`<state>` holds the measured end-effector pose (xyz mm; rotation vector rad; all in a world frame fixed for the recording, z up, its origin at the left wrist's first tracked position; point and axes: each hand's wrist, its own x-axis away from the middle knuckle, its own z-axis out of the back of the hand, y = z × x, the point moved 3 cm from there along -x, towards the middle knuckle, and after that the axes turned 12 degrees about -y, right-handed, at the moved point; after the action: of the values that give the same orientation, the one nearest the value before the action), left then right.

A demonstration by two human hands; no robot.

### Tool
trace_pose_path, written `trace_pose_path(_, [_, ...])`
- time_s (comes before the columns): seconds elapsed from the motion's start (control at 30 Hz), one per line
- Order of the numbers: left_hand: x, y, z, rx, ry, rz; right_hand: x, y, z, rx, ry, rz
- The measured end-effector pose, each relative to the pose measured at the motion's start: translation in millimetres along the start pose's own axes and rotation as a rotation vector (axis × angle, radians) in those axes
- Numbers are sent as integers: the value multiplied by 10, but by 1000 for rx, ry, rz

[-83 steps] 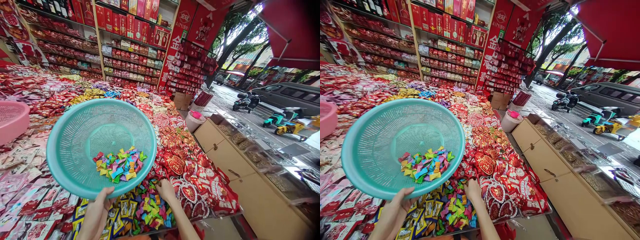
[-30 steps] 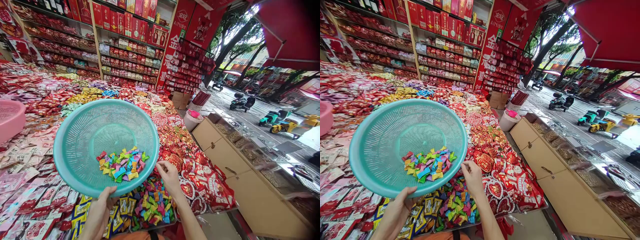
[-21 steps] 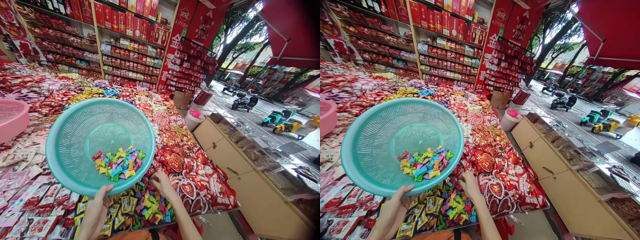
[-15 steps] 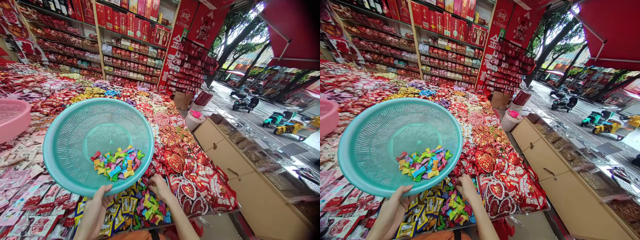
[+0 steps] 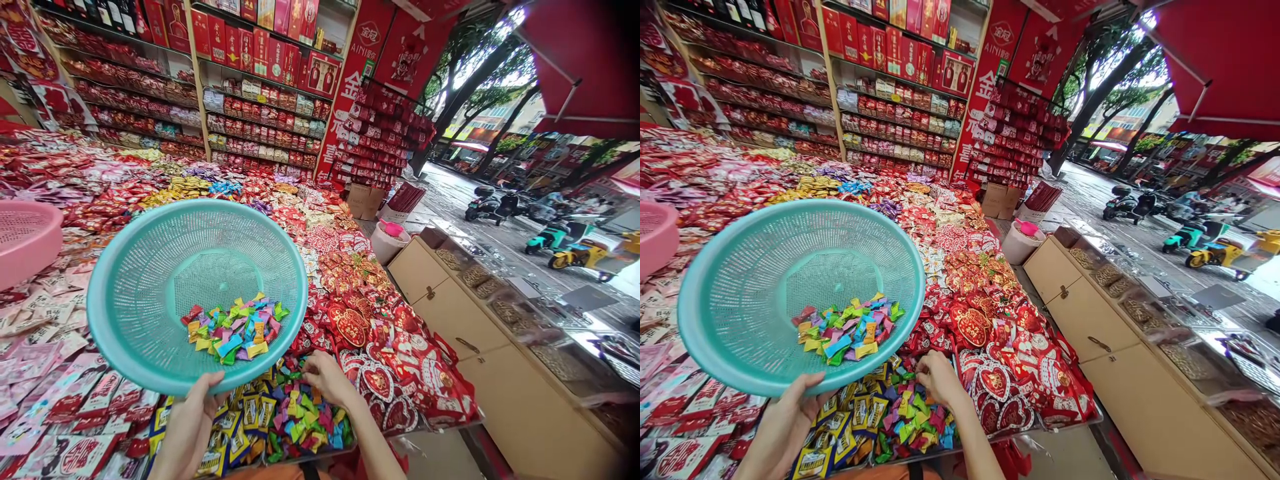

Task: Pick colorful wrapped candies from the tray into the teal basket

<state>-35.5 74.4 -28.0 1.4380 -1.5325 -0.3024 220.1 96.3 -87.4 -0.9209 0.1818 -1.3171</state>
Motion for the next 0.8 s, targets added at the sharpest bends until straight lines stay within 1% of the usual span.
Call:
trace_pose_path(0.1, [-3,-18,0,-13,1,-12,146,-182,244,-128,-44,70])
trace_pose_path(0.17, [-9,-48,0,-19,-10,-7,228,-350,450,-198,-31,144])
trace_pose_path(0.2, [-12,-68,-1,-18,-19,1,252,-430,552,-216,3,172])
trace_pose_path(0.27, [-11,-110,-7,-11,-32,20,249,-557,724,-229,117,207])
trace_pose_path(0.33, [4,-147,-20,-11,-38,36,179,-629,824,-207,254,212])
trace_pose_path(0.43, [48,-179,-59,-23,-42,50,0,-653,831,-124,421,173])
trace_pose_path(0.5, [81,-186,-88,-35,-36,56,-111,-646,776,-59,484,132])
trace_pose_path(0.57, [105,-187,-105,-45,-31,60,-178,-641,713,-19,513,109])
trace_pose_path(0.67, [110,-182,-96,-49,-45,62,-165,-633,666,-32,543,144])
trace_pose_path(0.8, [74,-145,-38,-48,-33,48,-21,-537,705,-144,630,179])
